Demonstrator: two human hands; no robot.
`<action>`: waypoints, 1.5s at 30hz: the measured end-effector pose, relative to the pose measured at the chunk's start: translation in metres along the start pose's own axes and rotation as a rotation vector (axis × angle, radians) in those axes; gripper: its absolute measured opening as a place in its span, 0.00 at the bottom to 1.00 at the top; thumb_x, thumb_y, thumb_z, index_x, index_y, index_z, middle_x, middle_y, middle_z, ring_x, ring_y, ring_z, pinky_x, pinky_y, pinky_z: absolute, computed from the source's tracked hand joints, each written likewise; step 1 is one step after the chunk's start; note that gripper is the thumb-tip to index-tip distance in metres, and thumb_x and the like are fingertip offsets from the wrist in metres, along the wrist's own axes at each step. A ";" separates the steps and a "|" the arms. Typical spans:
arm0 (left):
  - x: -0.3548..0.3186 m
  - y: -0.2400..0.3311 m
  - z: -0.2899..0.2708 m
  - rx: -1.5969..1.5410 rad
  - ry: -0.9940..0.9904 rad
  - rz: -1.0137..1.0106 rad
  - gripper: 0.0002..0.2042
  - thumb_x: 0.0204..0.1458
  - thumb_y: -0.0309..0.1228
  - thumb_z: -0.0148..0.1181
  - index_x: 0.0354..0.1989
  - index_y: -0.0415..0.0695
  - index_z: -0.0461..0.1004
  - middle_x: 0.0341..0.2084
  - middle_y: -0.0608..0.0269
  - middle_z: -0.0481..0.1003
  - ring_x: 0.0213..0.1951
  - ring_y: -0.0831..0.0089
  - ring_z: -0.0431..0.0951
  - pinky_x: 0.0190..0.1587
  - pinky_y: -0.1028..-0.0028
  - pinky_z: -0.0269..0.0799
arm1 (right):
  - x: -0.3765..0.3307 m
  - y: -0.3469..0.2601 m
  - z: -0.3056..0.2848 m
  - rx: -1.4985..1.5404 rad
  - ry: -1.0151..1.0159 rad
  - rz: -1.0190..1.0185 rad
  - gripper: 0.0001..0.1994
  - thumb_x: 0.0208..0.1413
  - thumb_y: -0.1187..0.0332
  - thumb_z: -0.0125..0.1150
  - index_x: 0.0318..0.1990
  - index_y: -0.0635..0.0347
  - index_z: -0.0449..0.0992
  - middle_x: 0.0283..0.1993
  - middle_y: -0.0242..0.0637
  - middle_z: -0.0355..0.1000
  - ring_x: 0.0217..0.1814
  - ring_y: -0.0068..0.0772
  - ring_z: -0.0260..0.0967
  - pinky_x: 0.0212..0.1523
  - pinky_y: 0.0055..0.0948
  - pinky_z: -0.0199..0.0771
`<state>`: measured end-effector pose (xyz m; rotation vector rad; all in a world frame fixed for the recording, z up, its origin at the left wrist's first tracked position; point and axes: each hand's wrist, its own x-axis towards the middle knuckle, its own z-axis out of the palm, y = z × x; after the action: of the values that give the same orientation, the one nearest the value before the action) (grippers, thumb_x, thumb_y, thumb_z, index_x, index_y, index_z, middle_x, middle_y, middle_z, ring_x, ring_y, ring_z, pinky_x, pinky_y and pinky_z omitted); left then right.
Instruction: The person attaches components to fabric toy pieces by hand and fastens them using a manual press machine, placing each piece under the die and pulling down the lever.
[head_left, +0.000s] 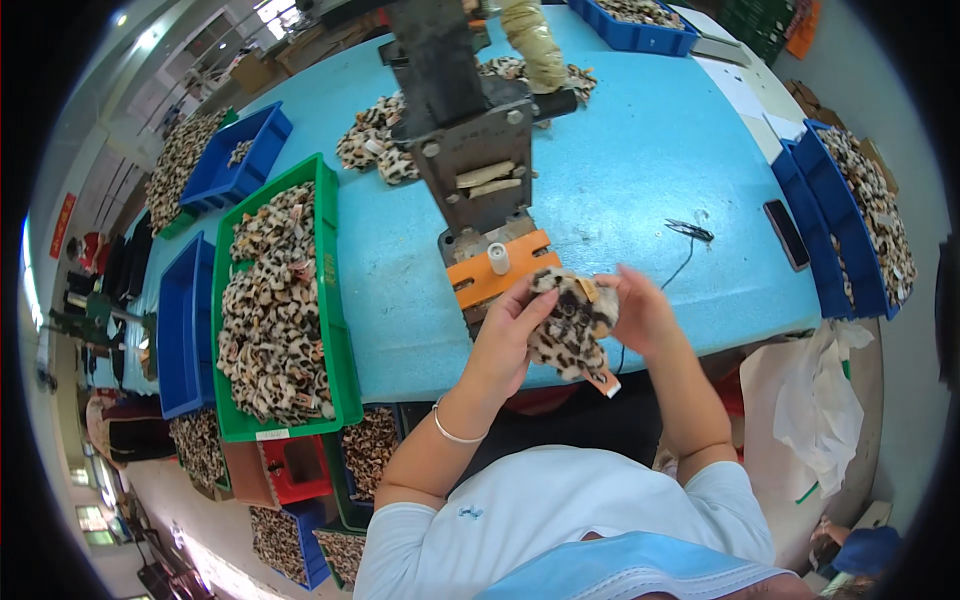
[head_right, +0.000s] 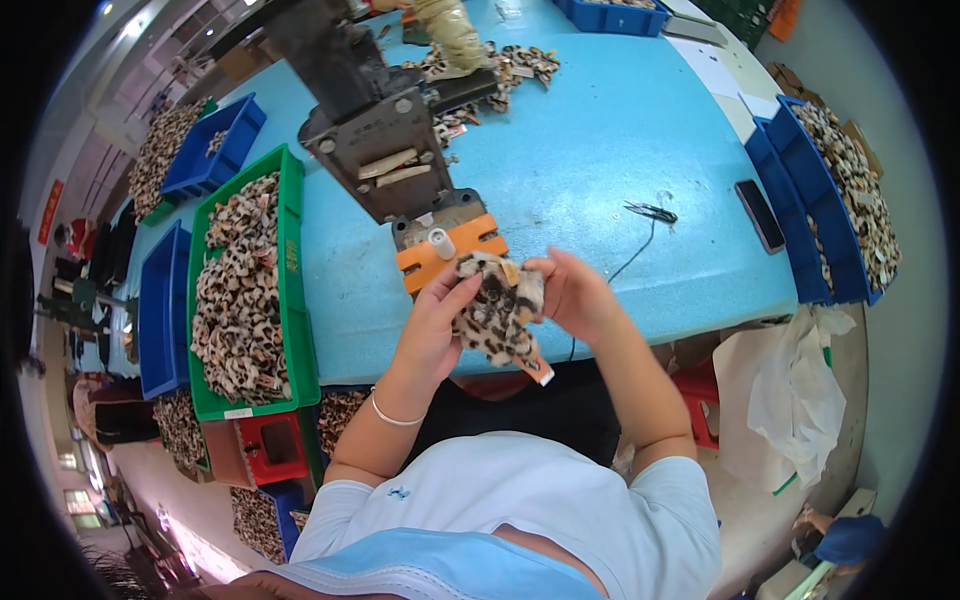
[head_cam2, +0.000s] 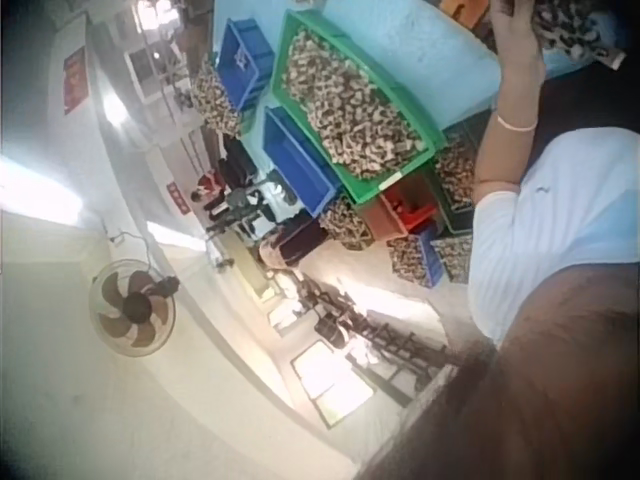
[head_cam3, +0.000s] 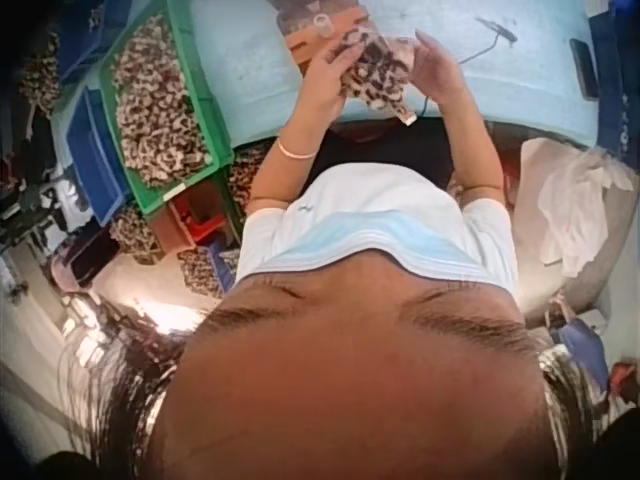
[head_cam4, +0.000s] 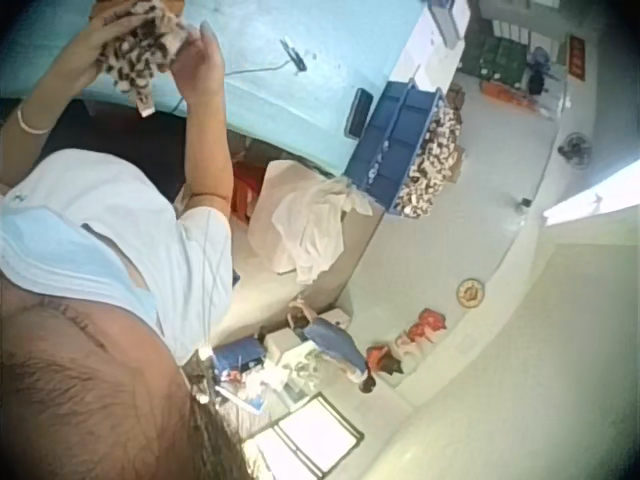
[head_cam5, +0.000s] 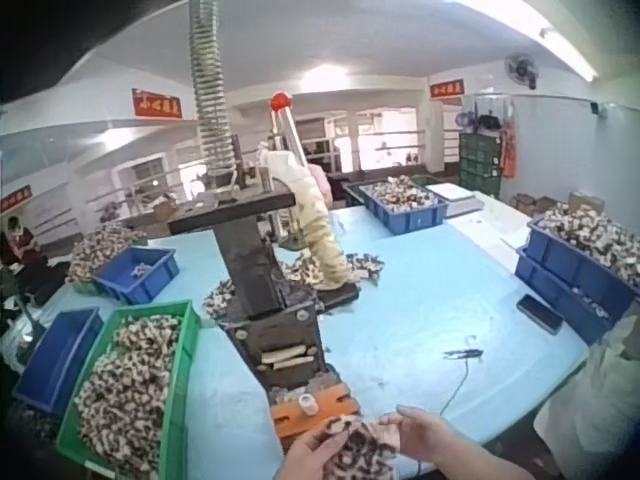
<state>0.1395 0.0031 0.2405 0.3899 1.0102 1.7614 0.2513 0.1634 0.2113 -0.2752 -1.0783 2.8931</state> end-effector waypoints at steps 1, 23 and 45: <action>-0.003 -0.004 -0.001 -0.044 0.103 0.074 0.11 0.58 0.30 0.54 0.48 0.40 0.70 0.40 0.66 0.74 0.42 0.81 0.73 0.46 0.78 0.69 | 0.004 0.016 -0.001 -0.061 0.052 0.010 0.16 0.61 0.60 0.49 0.45 0.66 0.72 0.33 0.32 0.74 0.33 0.20 0.70 0.33 0.23 0.69; -0.016 -0.004 -0.066 0.003 0.146 0.215 0.06 0.53 0.21 0.57 0.37 0.44 0.70 0.35 0.68 0.74 0.41 0.78 0.74 0.47 0.75 0.68 | 0.042 0.042 0.026 -0.332 0.018 0.062 0.10 0.59 0.70 0.53 0.47 0.60 0.71 0.41 0.29 0.73 0.37 0.16 0.72 0.34 0.19 0.74; 0.024 0.000 -0.096 -0.112 0.085 0.175 0.04 0.55 0.22 0.54 0.36 0.46 0.68 0.36 0.65 0.75 0.41 0.75 0.76 0.45 0.71 0.73 | 0.078 -0.003 0.030 -0.769 0.058 -0.009 0.05 0.52 0.73 0.58 0.35 0.64 0.75 0.28 0.30 0.74 0.28 0.17 0.70 0.25 0.19 0.71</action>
<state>0.0655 -0.0189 0.1786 0.3437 0.9556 1.9972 0.1687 0.1540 0.2234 -0.3610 -2.1111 2.2977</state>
